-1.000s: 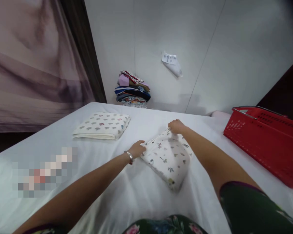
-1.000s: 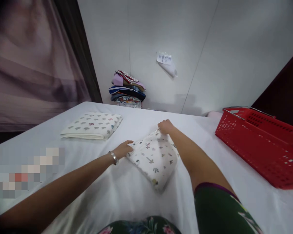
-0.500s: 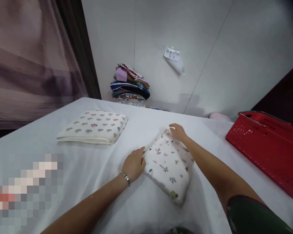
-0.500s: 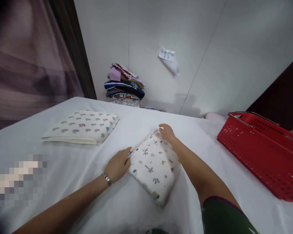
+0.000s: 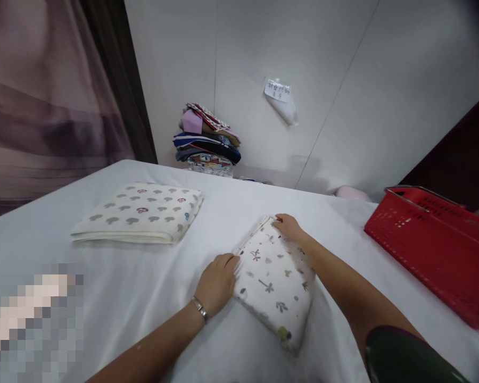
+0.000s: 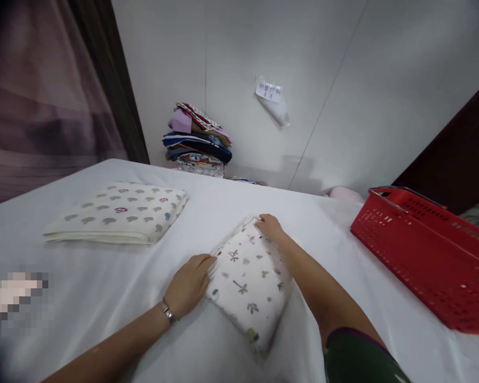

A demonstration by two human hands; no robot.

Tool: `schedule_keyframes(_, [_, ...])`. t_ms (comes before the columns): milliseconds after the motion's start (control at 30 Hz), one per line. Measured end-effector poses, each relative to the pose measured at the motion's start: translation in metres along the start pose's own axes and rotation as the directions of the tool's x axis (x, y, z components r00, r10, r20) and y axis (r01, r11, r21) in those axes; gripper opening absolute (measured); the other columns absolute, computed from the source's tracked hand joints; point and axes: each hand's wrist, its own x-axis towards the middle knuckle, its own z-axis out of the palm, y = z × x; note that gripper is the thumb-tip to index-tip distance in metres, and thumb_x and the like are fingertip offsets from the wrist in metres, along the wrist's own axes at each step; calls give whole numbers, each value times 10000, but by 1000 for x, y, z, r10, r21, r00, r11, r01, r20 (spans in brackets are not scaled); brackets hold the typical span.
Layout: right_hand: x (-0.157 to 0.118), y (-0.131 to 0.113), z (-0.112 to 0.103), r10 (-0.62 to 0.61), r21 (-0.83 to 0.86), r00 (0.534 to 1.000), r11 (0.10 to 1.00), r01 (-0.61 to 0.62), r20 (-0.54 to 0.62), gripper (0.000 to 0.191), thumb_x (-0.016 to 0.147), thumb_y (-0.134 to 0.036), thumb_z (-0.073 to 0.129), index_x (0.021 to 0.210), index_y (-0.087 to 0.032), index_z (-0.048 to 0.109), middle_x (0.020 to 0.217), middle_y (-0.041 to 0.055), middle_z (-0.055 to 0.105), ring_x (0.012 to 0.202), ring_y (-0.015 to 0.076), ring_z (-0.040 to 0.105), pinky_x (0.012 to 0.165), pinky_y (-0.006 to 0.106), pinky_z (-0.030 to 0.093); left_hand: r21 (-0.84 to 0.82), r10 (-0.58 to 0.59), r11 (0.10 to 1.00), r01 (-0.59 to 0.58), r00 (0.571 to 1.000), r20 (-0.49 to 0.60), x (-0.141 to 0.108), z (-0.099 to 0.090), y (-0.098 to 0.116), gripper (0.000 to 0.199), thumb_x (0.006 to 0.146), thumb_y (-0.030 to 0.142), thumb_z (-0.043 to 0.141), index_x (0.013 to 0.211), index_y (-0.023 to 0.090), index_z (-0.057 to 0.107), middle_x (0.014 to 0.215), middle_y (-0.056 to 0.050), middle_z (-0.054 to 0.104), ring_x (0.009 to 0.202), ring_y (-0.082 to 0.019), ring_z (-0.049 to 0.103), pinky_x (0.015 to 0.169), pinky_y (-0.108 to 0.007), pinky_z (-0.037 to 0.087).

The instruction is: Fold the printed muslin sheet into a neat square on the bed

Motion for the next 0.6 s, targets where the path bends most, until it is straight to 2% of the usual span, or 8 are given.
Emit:
schedule_keyframes(67, [3, 0, -3, 3, 0, 1000, 1000, -3, 29, 209, 737, -289, 548, 850, -154, 661, 853, 69, 664, 792, 199, 582, 657, 242, 384, 0, 5, 1000, -5, 1000, -2, 0, 0, 0, 445, 726, 52, 417, 1141, 188, 503, 1131, -71, 532, 1033, -202, 467, 890, -363, 421])
schedule_keyframes(267, [7, 2, -4, 11, 32, 996, 999, -14, 85, 296, 701, -279, 615, 973, -175, 668, 951, 73, 656, 843, 205, 583, 694, 245, 400, 3, 12, 1000, -12, 1000, -14, 0, -1, 1, 454, 718, 44, 415, 1137, 194, 505, 1131, -66, 537, 1031, -204, 475, 885, -366, 428])
schedule_keyframes(400, [6, 5, 1, -29, 70, 999, 997, 27, 25, 313, 752, -259, 567, 1048, -184, 638, 1022, 74, 616, 906, 189, 558, 781, 259, 397, -5, 14, 1000, -15, 1000, -17, 0, -2, 0, 464, 714, 43, 420, 1139, 207, 509, 1129, -61, 542, 1033, -200, 481, 889, -360, 430])
schedule_keyframes(600, [1, 9, 9, -52, 125, 995, 990, 63, -85, 177, 737, -210, 553, 893, -168, 624, 989, 67, 603, 946, 186, 521, 835, 286, 380, -2, 13, 1000, -13, 1000, -17, 0, 1, -1, 458, 722, 59, 425, 1150, 197, 510, 1139, -68, 538, 1039, -207, 476, 892, -368, 430])
